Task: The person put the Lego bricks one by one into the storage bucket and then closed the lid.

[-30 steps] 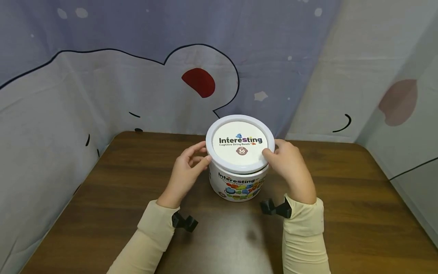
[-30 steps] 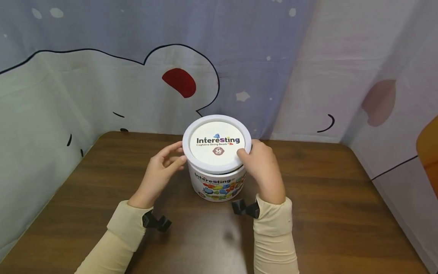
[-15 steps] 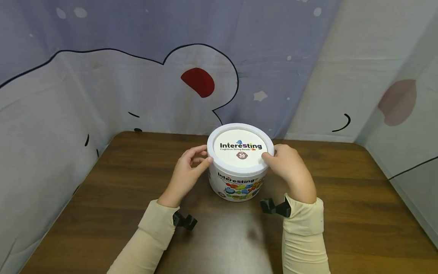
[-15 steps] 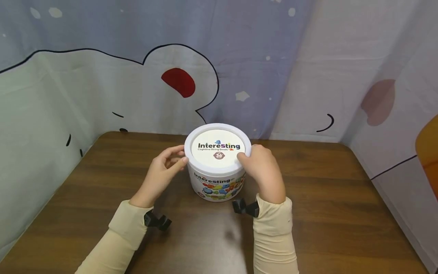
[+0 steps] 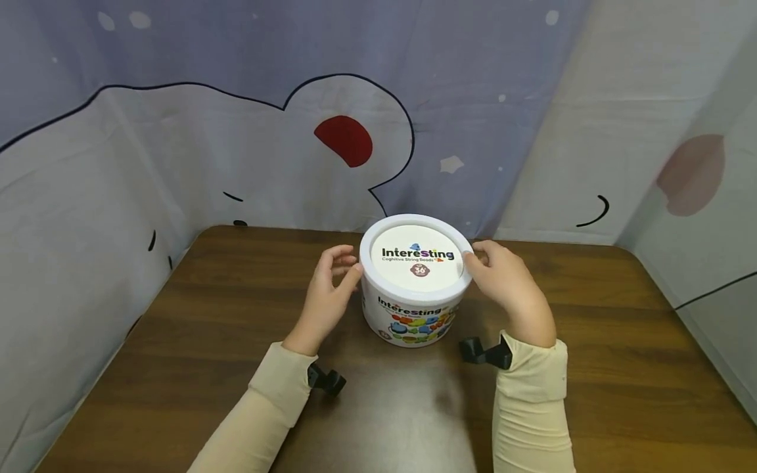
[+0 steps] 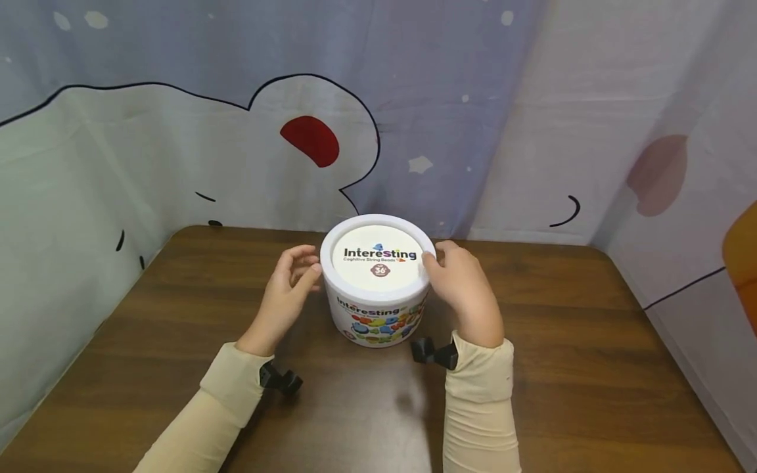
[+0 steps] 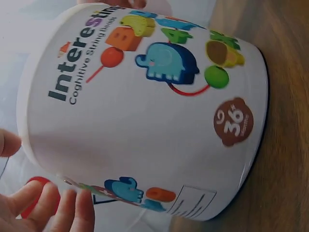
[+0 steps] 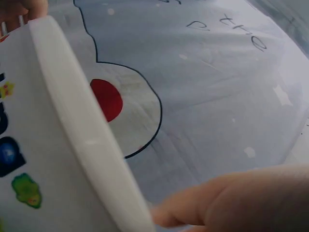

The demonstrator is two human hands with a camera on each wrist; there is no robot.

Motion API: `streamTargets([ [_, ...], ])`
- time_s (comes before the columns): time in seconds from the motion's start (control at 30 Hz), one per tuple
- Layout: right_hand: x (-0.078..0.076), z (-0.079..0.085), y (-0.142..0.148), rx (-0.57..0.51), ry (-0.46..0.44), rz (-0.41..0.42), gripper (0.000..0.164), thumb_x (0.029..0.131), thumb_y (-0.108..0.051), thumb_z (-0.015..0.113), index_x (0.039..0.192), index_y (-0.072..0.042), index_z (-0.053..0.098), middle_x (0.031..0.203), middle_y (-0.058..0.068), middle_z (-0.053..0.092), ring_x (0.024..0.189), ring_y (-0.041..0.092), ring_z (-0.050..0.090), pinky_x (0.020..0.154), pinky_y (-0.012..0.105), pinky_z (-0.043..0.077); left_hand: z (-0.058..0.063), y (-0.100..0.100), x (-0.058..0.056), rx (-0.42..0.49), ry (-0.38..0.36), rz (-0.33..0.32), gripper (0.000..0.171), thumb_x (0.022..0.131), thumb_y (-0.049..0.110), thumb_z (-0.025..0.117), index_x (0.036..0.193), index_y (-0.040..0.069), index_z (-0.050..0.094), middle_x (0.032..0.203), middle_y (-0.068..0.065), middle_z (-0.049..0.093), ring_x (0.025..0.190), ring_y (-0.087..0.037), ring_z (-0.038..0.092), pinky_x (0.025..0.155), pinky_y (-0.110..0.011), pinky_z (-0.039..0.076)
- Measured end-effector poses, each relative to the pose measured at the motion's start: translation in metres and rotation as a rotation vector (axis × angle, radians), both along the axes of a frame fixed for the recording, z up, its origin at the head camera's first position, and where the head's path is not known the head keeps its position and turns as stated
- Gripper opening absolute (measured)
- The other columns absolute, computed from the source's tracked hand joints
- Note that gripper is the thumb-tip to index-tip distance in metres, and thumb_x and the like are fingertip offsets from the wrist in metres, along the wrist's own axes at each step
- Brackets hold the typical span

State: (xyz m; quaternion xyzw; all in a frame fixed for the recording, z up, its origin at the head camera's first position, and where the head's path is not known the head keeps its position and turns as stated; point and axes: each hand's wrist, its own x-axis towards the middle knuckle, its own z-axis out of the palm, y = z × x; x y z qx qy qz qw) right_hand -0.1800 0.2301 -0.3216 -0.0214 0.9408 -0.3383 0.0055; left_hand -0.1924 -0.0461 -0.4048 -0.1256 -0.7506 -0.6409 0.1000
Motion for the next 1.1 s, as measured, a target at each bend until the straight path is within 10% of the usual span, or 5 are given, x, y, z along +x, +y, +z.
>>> streamTargets([
  [0.23, -0.015, -0.015, -0.01, -0.06, 0.25, 0.015, 0.046, 0.107, -0.016, 0.041, 0.147, 0.004, 0.048, 0.154, 0.024, 0.04, 0.144, 0.04, 0.036, 0.12, 0.053, 0.026, 0.01, 0.009, -0.007, -0.145, 0.161, 0.033, 0.052, 0.106, 0.021, 0.053, 0.153, 0.005, 0.04, 0.154, -0.017, 0.041, 0.145, -0.029, 0.036, 0.113, -0.058, 0.037],
  [0.53, -0.023, -0.027, -0.026, 0.004, 0.153, 0.09, 0.059, 0.105, -0.025, 0.041, 0.158, -0.002, 0.031, 0.168, 0.012, 0.02, 0.156, 0.029, 0.007, 0.125, 0.049, 0.008, 0.026, 0.017, -0.02, -0.505, 0.17, -0.113, 0.066, 0.107, 0.04, 0.045, 0.161, 0.007, 0.025, 0.167, -0.007, 0.023, 0.156, -0.022, 0.012, 0.123, -0.051, 0.021],
  [1.1, -0.026, -0.03, -0.028, 0.163, 0.138, 0.079, 0.062, 0.103, -0.027, 0.038, 0.16, -0.005, 0.029, 0.168, 0.01, 0.021, 0.155, 0.031, 0.012, 0.125, 0.05, 0.012, 0.013, 0.017, -0.026, -0.543, 0.207, -0.105, 0.061, 0.107, 0.033, 0.04, 0.162, 0.012, 0.025, 0.166, -0.007, 0.026, 0.153, -0.024, 0.024, 0.121, -0.052, 0.027],
])
